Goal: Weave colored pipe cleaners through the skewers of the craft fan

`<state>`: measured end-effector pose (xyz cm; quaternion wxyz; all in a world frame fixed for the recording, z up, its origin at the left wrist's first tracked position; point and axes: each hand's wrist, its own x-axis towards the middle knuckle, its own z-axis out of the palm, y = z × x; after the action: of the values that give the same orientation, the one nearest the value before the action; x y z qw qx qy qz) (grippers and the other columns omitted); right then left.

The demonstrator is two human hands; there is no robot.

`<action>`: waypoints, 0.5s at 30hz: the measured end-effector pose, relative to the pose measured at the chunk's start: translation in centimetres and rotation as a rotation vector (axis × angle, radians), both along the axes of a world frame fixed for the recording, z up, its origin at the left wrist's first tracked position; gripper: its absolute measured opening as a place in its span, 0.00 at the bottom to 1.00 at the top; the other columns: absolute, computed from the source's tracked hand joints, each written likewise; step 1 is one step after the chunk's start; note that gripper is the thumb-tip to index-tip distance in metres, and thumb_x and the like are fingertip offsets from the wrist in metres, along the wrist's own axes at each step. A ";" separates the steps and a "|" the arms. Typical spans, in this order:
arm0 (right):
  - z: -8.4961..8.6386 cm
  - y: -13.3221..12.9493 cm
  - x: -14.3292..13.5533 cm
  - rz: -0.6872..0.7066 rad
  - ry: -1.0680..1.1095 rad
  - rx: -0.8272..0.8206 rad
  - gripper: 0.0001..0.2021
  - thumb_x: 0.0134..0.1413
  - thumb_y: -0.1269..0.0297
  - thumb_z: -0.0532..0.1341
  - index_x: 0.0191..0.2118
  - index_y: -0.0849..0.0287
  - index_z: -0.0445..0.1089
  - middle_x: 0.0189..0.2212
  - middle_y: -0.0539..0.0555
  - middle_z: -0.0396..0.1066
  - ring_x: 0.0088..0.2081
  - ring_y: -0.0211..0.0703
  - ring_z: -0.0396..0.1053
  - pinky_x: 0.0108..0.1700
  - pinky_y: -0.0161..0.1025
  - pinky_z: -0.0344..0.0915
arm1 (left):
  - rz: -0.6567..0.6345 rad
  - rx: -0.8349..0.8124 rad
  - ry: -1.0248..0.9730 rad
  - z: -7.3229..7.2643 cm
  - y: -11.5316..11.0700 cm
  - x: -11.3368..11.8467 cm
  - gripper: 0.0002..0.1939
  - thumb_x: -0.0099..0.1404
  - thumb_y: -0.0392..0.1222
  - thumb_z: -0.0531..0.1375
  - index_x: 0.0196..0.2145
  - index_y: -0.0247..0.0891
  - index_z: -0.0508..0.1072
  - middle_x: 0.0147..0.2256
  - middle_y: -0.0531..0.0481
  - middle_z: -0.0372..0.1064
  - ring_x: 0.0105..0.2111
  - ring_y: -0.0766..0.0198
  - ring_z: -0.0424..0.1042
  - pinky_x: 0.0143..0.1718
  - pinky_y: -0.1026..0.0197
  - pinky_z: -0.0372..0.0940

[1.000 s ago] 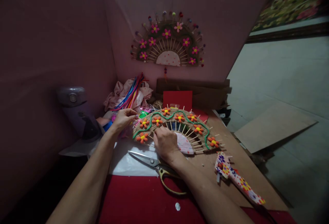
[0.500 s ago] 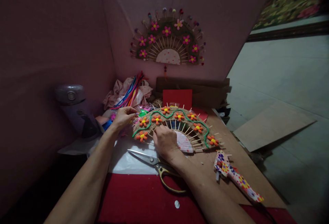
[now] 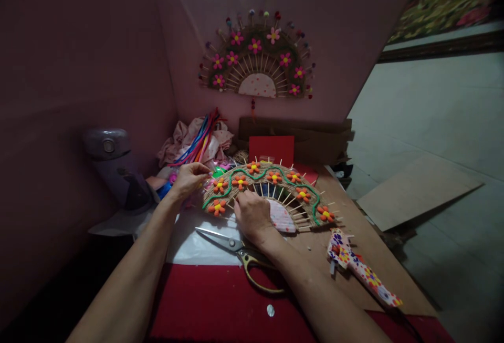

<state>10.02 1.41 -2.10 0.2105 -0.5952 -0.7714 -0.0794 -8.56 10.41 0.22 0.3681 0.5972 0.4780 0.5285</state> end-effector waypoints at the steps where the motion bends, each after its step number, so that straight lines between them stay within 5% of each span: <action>1: 0.0 0.0 0.0 0.000 -0.001 -0.004 0.06 0.55 0.67 0.54 0.32 0.60 0.68 0.33 0.54 0.71 0.36 0.43 0.66 0.33 0.36 0.55 | 0.005 0.003 0.002 -0.1 0.0 0.0 0.12 0.36 0.41 0.67 0.21 0.33 0.75 0.21 0.49 0.72 0.22 0.66 0.69 0.25 0.65 0.61; 15: 0.1 0.0 0.0 0.009 -0.010 -0.020 0.06 0.55 0.68 0.54 0.33 0.60 0.67 0.33 0.56 0.71 0.36 0.43 0.66 0.33 0.36 0.56 | 0.091 0.022 0.016 -0.6 -0.1 0.2 0.08 0.37 0.40 0.67 0.19 0.35 0.74 0.18 0.51 0.70 0.18 0.69 0.64 0.18 0.68 0.56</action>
<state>10.00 1.36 -1.97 0.2008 -0.5935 -0.7759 -0.0736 -8.37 10.33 -0.37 0.3333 0.5830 0.5019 0.5451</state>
